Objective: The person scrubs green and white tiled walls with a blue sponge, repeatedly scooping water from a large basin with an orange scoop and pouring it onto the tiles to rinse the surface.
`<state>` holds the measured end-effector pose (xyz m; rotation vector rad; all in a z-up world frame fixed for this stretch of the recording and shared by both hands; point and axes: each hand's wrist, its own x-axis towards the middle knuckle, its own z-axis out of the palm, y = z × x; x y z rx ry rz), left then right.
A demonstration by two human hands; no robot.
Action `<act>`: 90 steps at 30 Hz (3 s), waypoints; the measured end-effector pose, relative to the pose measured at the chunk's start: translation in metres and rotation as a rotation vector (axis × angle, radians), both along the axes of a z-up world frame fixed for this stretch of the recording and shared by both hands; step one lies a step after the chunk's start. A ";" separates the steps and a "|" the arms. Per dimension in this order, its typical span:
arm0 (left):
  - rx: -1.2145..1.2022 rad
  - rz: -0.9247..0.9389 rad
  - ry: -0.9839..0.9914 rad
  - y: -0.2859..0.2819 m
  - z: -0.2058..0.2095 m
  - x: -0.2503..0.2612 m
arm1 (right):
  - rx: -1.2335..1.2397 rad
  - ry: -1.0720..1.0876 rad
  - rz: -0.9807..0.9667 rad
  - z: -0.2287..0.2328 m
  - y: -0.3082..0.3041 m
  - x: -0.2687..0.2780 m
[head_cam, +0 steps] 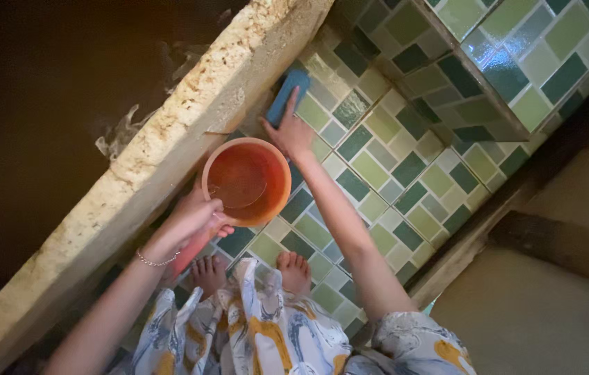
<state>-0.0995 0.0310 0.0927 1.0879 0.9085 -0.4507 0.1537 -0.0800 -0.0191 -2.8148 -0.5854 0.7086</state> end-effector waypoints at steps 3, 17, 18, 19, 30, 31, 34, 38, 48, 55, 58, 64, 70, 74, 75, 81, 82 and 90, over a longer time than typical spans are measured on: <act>-0.001 0.025 0.002 0.000 -0.001 -0.002 | -0.045 -0.030 0.007 0.015 0.007 0.007; 0.043 0.007 0.038 0.009 -0.024 -0.019 | 0.239 -0.386 -0.109 -0.040 0.004 0.137; -0.004 0.025 0.023 0.010 -0.025 -0.021 | 0.228 -0.400 -0.124 -0.044 0.001 0.149; -0.053 0.042 0.005 0.009 -0.026 -0.021 | 0.215 -0.416 -0.138 -0.047 -0.002 0.157; 0.042 -0.017 0.068 0.009 0.011 0.010 | 0.201 -0.350 0.334 -0.055 0.002 0.047; 0.046 -0.007 0.050 0.007 0.011 0.011 | 0.238 -0.428 0.362 -0.055 -0.002 0.057; 0.017 0.018 0.060 0.008 0.006 0.004 | 0.156 -0.441 0.047 -0.058 -0.011 0.102; -0.003 0.035 0.038 0.009 -0.002 -0.011 | 0.116 -0.437 -0.075 -0.060 -0.013 0.158; 0.027 -0.041 0.074 0.003 -0.007 0.010 | 0.194 -0.348 0.261 -0.059 0.002 0.052; 0.026 -0.028 0.050 0.007 -0.004 0.011 | 0.013 -0.175 0.237 -0.059 0.011 0.143; 0.031 -0.026 0.070 0.010 -0.002 0.007 | -0.003 -0.159 0.213 -0.058 0.013 0.173; 0.093 0.007 0.035 0.012 0.002 -0.002 | 0.137 -0.145 0.058 -0.072 0.011 0.128; 0.036 -0.013 0.112 0.006 -0.009 -0.005 | 0.143 -0.324 -0.124 -0.093 0.012 0.134; 0.007 0.003 0.054 0.005 -0.006 -0.008 | 0.133 -0.351 -0.143 -0.078 0.012 0.187; 0.004 0.005 0.063 0.006 -0.005 -0.008 | 0.110 -0.332 -0.098 -0.075 0.011 0.186; 0.096 -0.002 0.034 0.011 -0.002 -0.001 | 0.307 -0.267 0.214 -0.083 -0.012 0.038; 0.097 0.001 0.028 0.012 0.001 0.000 | 0.331 -0.309 0.318 -0.083 -0.020 0.010; 0.116 -0.052 0.049 0.013 0.036 -0.018 | 0.233 -0.243 0.373 -0.056 -0.072 0.091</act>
